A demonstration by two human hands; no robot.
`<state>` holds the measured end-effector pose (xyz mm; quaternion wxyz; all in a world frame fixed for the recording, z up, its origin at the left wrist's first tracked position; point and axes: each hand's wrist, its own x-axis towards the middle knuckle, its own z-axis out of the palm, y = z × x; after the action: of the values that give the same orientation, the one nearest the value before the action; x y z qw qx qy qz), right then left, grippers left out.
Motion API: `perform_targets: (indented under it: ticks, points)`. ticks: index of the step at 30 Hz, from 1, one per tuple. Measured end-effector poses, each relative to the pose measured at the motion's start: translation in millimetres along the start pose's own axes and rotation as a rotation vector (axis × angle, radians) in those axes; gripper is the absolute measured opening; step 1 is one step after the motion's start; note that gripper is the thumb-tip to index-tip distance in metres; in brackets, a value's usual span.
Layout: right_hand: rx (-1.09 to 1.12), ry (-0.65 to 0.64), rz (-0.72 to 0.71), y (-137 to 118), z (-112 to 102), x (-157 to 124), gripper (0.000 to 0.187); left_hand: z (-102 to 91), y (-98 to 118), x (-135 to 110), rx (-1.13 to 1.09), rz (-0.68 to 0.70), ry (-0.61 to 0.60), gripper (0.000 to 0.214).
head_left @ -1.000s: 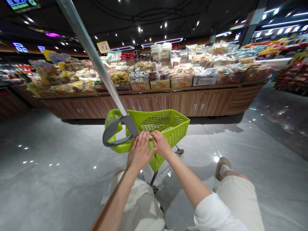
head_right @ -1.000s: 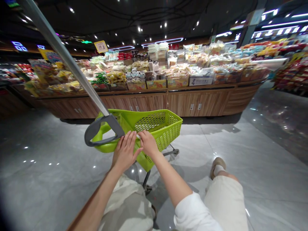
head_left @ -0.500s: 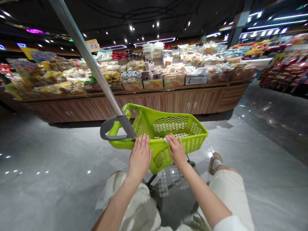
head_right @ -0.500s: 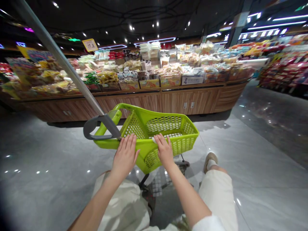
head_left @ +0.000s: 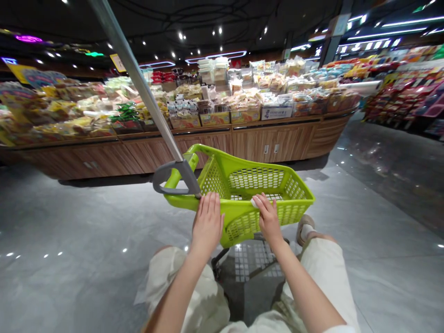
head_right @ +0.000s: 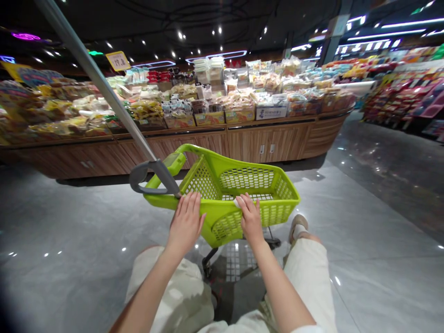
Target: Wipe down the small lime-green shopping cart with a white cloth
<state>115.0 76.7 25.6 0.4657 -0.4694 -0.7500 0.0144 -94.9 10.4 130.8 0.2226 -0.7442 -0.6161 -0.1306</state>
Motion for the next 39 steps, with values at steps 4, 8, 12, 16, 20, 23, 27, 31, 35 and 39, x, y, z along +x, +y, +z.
perform_targets:
  ticks: [4,8,12,16,20,23,27,31,35,39]
  points:
    - [-0.041,0.045,0.1,-25.7,8.6,12.0,0.065,3.7,7.2,3.9,-0.013,-0.019,0.006,0.059]
    - [-0.02,-0.105,0.003,-78.1,20.6,28.1,0.07,6.9,11.1,6.3,-0.003,-0.048,0.003,0.059]
    - [-0.048,-0.198,-0.076,-89.3,15.4,33.2,0.073,8.1,8.1,5.7,-0.005,-0.033,-0.008,0.057]
    - [-0.189,-0.123,0.031,-38.0,-4.2,15.9,0.077,9.4,2.8,4.4,-0.036,0.0,-0.007,0.059]
    - [-0.293,0.015,0.226,-10.7,-13.1,7.0,0.069,12.2,0.9,4.5,-0.059,0.003,-0.005,0.061]
    - [-0.221,-0.041,0.15,-47.1,-0.4,21.5,0.068,13.8,1.8,6.4,-0.076,-0.01,0.01,0.065]
    - [-0.069,-0.177,-0.078,-108.1,23.1,46.8,0.069,14.6,3.2,11.0,-0.058,-0.007,0.011,0.069]
    - [-0.087,-0.175,-0.063,-91.3,19.8,39.7,0.074,15.9,3.6,13.3,-0.057,-0.023,0.01,0.067]
    - [-0.234,-0.079,0.098,-30.0,-1.7,14.7,0.077,18.6,2.4,11.5,-0.083,-0.03,0.029,0.067]
    - [-0.268,-0.032,0.21,-29.1,-4.2,19.6,0.068,19.5,1.1,10.3,-0.112,-0.033,0.046,0.071]
